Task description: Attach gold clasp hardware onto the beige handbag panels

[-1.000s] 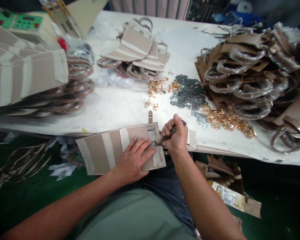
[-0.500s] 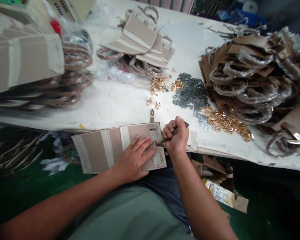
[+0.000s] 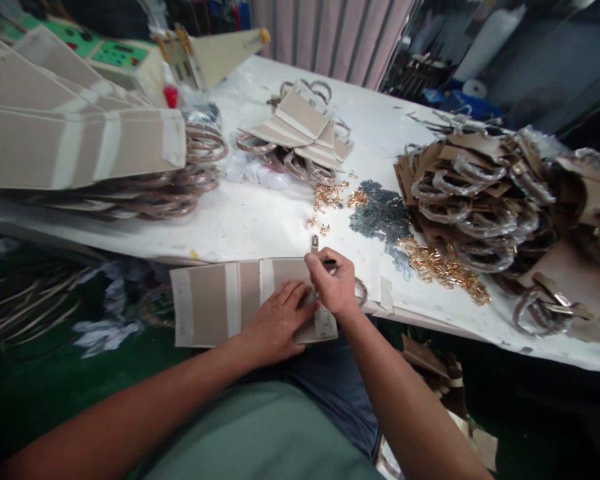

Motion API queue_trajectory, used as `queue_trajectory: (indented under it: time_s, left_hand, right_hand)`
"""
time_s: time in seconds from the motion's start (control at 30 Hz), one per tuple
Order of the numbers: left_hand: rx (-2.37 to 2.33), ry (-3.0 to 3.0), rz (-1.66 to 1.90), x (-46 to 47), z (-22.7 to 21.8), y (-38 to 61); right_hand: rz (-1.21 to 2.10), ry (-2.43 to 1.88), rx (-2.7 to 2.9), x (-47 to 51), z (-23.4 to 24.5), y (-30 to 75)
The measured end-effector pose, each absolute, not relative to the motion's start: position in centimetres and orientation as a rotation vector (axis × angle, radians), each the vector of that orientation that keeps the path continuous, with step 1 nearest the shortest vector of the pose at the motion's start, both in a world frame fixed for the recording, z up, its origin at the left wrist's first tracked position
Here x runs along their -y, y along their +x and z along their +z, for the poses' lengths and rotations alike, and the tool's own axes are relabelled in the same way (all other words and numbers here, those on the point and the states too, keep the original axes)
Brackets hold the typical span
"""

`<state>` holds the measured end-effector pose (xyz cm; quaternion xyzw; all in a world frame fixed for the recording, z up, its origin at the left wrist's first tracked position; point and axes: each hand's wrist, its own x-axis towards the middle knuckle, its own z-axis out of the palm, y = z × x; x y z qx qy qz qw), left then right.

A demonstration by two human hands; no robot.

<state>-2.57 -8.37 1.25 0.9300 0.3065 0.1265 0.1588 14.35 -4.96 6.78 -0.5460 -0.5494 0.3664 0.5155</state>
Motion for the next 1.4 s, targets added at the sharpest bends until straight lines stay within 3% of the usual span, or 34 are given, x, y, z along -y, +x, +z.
queue_trajectory:
  time_s: [0.43, 0.73, 1.27, 1.4]
  left_hand:
    - [-0.859, 2.589, 0.457, 8.2, 0.6, -2.3]
    - [-0.863, 2.654, 0.308, 8.1, 1.3, -2.8]
    - [-0.911, 2.676, 0.293, 8.5, 1.4, -2.3]
    - [-0.929, 2.695, 0.311, 9.7, 1.8, -2.5]
  right_hand:
    - [0.681, -1.285, 1.894, 5.7, 6.6, 12.5]
    - [0.869, -1.01, 1.087, 5.3, 9.0, 15.2]
    - [0.828, -1.224, 1.191, 5.8, 5.1, 15.0]
    - [0.854, -1.157, 1.066, 7.3, 6.9, 16.0]
